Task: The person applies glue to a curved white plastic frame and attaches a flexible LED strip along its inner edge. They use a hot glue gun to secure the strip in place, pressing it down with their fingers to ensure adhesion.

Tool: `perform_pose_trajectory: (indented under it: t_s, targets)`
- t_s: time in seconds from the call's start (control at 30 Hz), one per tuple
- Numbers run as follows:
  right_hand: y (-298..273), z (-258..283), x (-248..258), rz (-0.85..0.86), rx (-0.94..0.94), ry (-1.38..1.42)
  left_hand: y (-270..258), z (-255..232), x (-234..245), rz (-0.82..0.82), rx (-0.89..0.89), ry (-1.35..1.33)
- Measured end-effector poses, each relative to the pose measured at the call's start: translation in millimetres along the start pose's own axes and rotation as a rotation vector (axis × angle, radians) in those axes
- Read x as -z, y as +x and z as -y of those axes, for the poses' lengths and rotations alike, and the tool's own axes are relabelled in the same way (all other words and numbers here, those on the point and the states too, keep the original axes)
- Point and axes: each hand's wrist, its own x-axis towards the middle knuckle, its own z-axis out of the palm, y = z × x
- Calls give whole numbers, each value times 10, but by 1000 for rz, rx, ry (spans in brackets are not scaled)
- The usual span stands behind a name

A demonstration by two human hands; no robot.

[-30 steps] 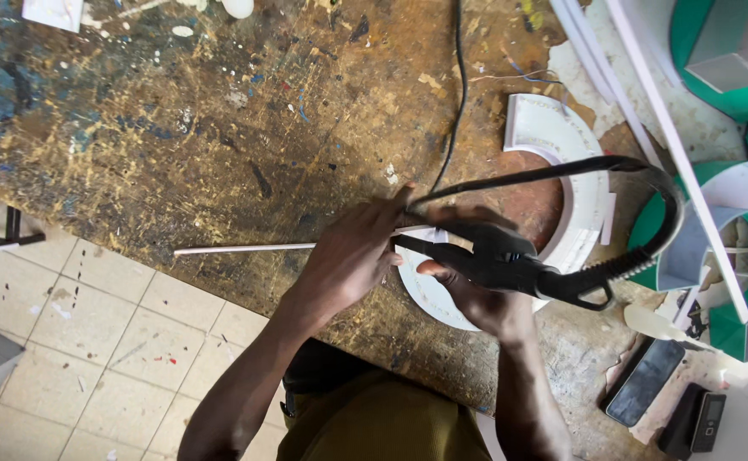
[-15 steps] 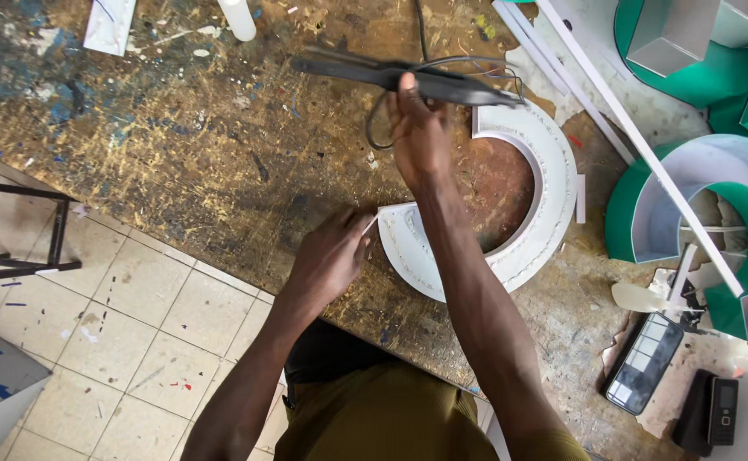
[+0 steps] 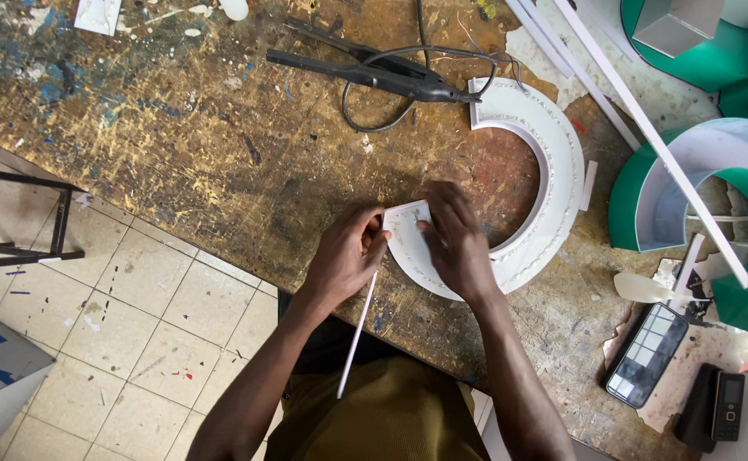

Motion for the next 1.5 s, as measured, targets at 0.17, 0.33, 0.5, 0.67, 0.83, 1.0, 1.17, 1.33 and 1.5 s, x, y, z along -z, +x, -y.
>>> perform_pose_trajectory:
  t_s: [0.17,0.33,0.5,0.67,0.83,1.0,1.17,1.33,1.5]
  targets:
    - [-192,-149,1,-140,79,-180,41,261,-150,-84,-66,-104]
    - [-188,-583,-100,-167,163,-300,42,274,-161,-72,-65,-139]
    - [126,-628,153,-105,336,-133,56,287,-263,-187,-122,-85]
    - [72,-694,285,-30,287,-35,-6,70,-321,-187,-167,-19]
    - [-162,-712,488,31,204,-2,-98,-54,-535,-136,-225,133]
    - [-435,-391,807,-23,288,-360,-139,32,-811,3,-364,239]
    - [-1064,-87,497,-64,75,-302,86,-19,-623,50,-568,145]
    - [-1200,-162,379,-25,14,-364,295,-4,-577,198,-648,327]
    - [-1108,-205,481,-12,76,-269,409,69,-512,319,-839,477]
